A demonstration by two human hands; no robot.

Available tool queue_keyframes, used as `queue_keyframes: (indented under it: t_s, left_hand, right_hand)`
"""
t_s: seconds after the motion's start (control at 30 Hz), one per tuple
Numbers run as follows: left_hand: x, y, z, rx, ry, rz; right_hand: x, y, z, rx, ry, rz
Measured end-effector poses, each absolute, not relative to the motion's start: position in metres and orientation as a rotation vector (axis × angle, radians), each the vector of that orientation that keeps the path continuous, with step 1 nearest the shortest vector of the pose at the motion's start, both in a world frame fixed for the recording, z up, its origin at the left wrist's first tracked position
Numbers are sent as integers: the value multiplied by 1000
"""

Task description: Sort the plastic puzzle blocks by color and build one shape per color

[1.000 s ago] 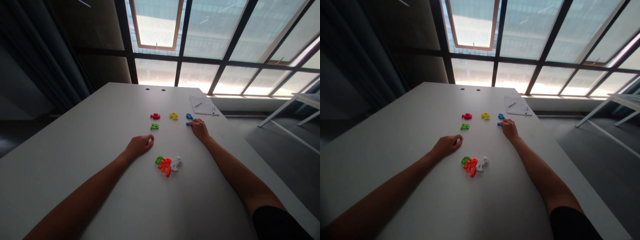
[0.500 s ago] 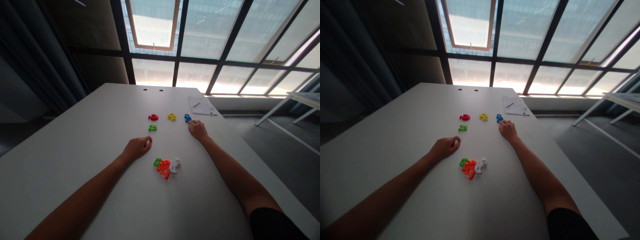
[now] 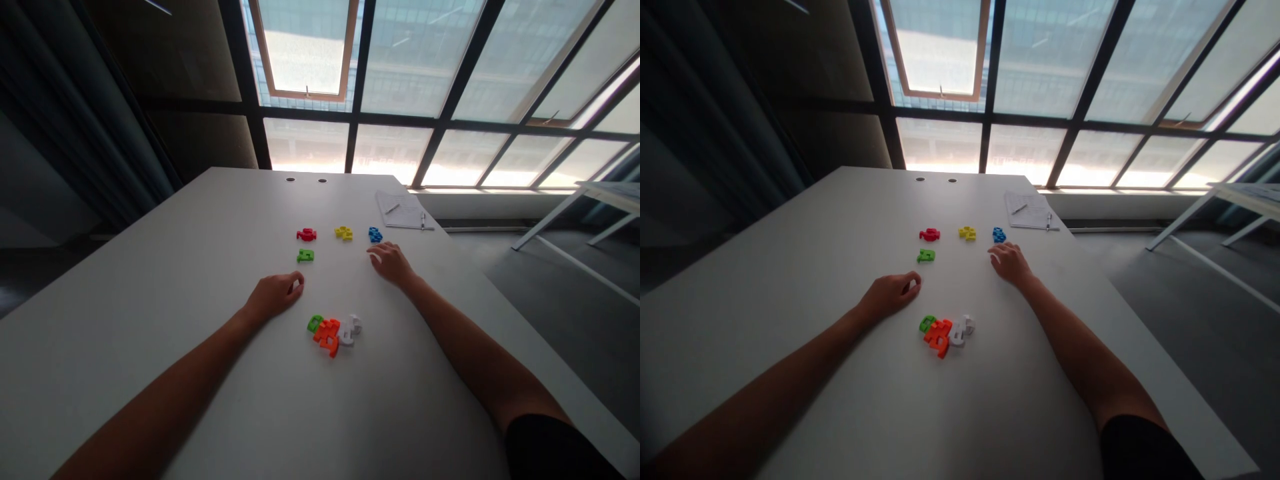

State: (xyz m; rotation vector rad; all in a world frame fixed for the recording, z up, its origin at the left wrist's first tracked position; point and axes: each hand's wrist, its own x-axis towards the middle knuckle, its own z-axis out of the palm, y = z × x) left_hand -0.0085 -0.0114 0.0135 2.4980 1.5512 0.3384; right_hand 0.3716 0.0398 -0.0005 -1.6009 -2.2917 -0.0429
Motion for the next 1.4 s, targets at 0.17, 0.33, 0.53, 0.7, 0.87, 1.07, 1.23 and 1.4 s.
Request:
queue_keyframes:
  t_s: [0.17, 0.33, 0.53, 0.7, 0.87, 1.07, 1.23, 1.4]
  left_hand:
    - [-9, -11, 13, 2493, 1532, 354]
    - [-10, -11, 13, 2490, 1523, 361]
    - [-10, -12, 13, 2491, 1519, 384]
    - [-10, -11, 12, 2488, 1513, 388]
    - [-10, -10, 10, 2487, 1521, 381]
    - [-10, -10, 11, 2473, 1526, 384]
    - [-10, -11, 13, 2463, 1534, 370]
    - [-10, -11, 14, 2470, 1520, 363]
  right_hand:
    - [336, 18, 23, -1097, -2539, 524]
    - [310, -7, 60, -1042, -2822, 1306]
    - [298, -23, 65, -1018, -2981, 1156]
    - [328, -3, 63, -1284, -2812, 1028]
    - [384, 30, 52, -1597, -2531, 868]
    - [425, 54, 30, -1684, -2314, 466]
    - [424, 58, 9, -1569, -2200, 332]
    - [418, 58, 4, -1549, -2116, 128]
